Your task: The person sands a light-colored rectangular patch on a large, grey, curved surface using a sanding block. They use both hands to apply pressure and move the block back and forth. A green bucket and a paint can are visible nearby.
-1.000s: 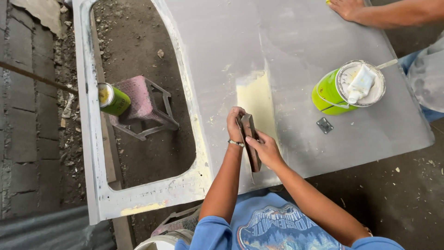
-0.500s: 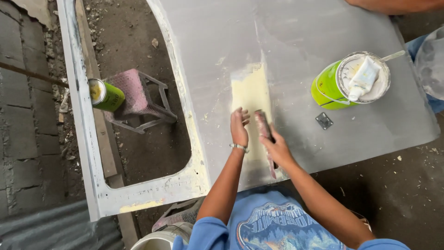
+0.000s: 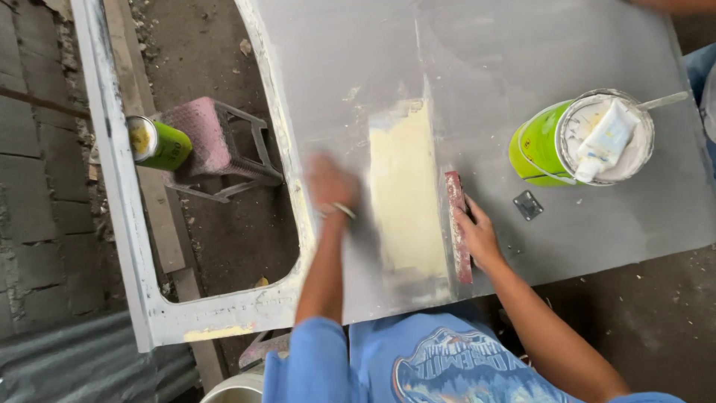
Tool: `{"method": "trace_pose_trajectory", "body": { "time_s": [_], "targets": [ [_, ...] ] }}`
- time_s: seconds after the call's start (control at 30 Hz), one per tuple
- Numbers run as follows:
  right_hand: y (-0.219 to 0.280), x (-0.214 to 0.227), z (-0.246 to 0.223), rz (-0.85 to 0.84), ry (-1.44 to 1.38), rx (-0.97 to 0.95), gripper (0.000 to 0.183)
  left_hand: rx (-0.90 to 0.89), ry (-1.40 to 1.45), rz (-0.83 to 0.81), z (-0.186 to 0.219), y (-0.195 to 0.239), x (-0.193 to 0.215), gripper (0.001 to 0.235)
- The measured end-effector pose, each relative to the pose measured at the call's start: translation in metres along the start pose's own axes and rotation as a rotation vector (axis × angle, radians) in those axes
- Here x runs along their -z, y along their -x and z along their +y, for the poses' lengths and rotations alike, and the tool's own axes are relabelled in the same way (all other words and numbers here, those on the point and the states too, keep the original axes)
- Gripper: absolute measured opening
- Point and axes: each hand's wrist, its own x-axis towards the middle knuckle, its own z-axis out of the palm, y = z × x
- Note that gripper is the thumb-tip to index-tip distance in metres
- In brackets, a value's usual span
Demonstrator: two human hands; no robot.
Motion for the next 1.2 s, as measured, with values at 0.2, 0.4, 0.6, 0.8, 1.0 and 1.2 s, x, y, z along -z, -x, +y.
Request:
{"method": "trace_pose_trajectory", "body": {
  "time_s": [0.2, 0.4, 0.6, 0.8, 1.0, 1.2],
  "targets": [
    [-0.01, 0.005, -0.004, 0.02, -0.218, -0.045, 0.048, 0.158, 0.023, 0.129, 0.041, 0.023, -0.007, 0.073],
    [-0.024, 0.025, -0.018, -0.044, -0.31, 0.031, 0.043, -0.445, 0.37, -0.273, 0.158, 0.086, -0.021, 0.077],
    [-0.023, 0.031, -0.031, -0.131, -0.207, -0.104, 0.044, 0.132, 0.027, -0.177, 0.036, -0.073, 0.024, 0.063],
    [-0.033, 0.029, -0.008, -0.01, -0.212, -0.054, 0.05, 0.119, 0.162, 0.231, 0.09, -0.047, 0.015, 0.068],
    [-0.047, 0.022, -0.014, -0.002, -0.183, 0.048, 0.061, -0.547, 0.144, -0.397, 0.087, -0.058, -0.019, 0.079],
    [-0.033, 0.002, -0.02, -0.02, -0.163, 0.099, 0.061, 0.86, 0.013, 0.11, 0.008, -0.122, 0.048, 0.079]
  ]
}}
